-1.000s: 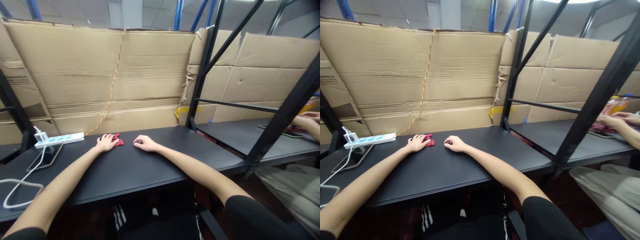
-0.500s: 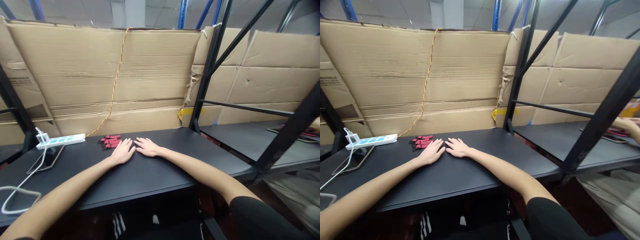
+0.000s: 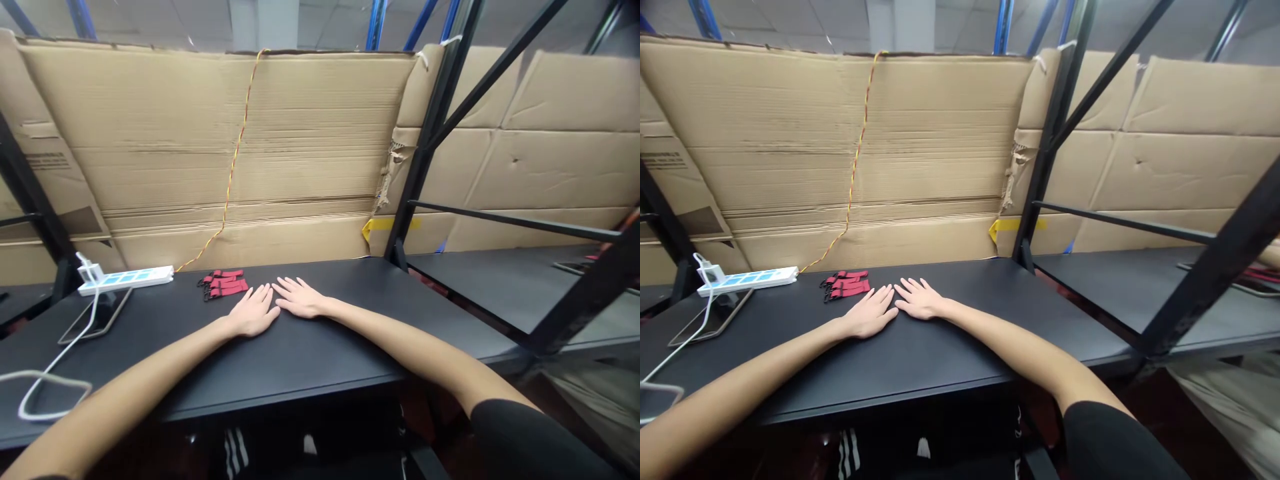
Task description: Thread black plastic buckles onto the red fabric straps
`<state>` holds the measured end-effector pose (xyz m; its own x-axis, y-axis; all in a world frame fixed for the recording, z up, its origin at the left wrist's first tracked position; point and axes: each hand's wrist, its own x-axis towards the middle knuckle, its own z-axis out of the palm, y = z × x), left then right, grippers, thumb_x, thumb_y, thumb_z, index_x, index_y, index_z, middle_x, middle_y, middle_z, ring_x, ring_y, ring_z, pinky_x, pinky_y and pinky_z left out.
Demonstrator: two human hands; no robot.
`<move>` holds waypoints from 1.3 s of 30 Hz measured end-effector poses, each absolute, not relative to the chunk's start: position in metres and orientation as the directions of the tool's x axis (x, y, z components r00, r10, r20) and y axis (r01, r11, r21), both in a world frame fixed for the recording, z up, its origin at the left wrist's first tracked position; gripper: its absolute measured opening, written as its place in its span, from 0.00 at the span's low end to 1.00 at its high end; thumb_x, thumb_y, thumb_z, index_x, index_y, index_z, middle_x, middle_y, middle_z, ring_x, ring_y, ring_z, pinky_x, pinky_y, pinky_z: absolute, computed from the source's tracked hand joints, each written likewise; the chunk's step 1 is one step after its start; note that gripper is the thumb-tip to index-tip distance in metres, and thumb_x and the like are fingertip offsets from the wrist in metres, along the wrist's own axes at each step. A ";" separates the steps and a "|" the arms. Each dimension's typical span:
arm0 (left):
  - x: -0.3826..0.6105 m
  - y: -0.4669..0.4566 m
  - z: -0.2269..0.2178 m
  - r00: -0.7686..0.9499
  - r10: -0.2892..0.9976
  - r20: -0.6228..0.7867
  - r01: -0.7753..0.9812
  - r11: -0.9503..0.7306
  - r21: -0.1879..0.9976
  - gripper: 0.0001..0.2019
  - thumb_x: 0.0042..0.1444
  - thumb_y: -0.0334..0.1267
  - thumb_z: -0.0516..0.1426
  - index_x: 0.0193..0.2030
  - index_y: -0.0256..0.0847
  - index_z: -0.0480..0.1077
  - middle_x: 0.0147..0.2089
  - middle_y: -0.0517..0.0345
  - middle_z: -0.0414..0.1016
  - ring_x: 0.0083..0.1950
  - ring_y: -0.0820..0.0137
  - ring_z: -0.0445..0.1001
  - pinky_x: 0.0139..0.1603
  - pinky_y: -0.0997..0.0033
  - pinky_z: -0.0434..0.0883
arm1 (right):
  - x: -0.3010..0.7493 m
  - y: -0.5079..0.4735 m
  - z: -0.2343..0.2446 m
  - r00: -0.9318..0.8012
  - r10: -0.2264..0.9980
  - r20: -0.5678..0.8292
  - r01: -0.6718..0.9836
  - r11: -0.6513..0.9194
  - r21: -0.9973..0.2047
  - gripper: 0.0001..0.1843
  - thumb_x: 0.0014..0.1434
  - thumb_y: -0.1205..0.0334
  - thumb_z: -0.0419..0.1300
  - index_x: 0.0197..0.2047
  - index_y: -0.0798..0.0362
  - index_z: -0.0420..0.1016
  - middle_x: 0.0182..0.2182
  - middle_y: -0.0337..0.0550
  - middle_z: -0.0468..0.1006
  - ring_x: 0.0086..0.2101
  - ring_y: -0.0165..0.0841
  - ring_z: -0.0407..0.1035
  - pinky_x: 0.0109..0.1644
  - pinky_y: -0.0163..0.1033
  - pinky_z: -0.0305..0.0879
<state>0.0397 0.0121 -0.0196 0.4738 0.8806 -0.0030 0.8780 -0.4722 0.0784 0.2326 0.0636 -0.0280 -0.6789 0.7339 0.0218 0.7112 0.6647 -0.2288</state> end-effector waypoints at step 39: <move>0.039 0.010 -0.017 0.464 0.886 0.006 0.881 -0.462 0.106 0.36 0.63 0.56 0.35 0.70 0.30 0.44 0.72 0.43 0.40 0.73 0.59 0.38 0.70 0.55 0.39 | 0.231 0.062 -0.028 -0.673 0.739 0.031 0.716 0.661 -0.223 0.38 0.64 0.39 0.35 0.71 0.50 0.40 0.69 0.45 0.38 0.67 0.41 0.31 0.68 0.52 0.26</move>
<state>0.0390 0.0102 -0.0172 0.4639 0.8858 0.0063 0.8806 -0.4619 0.1059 0.2314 0.0616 -0.0283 -0.6728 0.7391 0.0312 0.7162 0.6613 -0.2231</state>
